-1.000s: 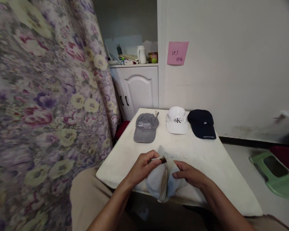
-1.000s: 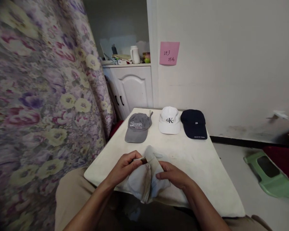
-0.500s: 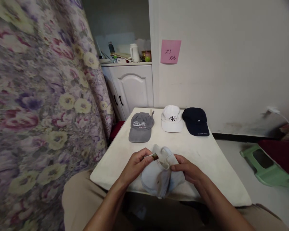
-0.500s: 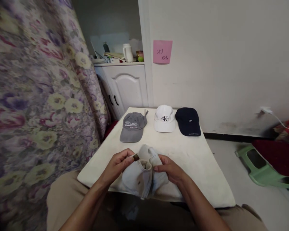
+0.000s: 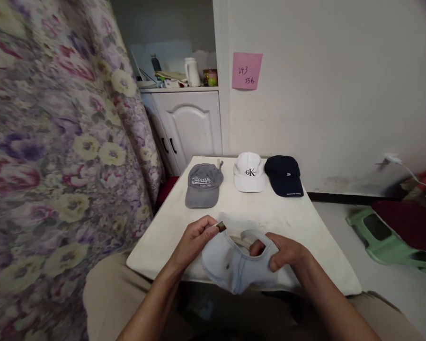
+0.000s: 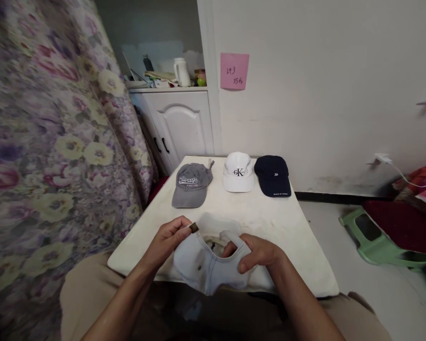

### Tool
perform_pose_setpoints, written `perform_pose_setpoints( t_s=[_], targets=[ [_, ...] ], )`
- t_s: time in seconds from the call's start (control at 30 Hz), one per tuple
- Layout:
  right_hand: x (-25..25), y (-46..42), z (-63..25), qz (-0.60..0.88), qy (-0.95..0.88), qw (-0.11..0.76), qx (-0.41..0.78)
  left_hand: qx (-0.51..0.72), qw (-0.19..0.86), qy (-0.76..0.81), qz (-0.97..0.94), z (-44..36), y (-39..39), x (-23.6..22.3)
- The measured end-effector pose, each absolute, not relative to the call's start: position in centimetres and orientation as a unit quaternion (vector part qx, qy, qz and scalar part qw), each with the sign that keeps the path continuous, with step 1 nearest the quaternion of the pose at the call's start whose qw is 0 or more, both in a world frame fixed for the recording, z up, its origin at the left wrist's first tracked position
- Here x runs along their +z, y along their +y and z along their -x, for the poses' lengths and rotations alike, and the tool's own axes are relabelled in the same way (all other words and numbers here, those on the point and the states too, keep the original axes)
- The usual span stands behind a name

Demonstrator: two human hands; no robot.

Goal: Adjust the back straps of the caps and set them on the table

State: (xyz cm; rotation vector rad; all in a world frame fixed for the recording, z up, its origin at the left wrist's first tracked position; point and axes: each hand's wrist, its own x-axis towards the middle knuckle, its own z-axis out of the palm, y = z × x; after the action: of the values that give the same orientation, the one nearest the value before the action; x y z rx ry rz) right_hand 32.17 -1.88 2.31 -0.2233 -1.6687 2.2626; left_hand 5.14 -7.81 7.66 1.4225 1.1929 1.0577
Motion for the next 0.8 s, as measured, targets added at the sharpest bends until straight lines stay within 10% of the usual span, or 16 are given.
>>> perform_pose_setpoints(
  t_s=[0.8],
  targets=[
    [1.4,-1.8,-31.6,0.051,-0.558,0.162,0.812,0.328,0.527,0.421,-0.662,-6.2,-6.9,6.3]
  ],
)
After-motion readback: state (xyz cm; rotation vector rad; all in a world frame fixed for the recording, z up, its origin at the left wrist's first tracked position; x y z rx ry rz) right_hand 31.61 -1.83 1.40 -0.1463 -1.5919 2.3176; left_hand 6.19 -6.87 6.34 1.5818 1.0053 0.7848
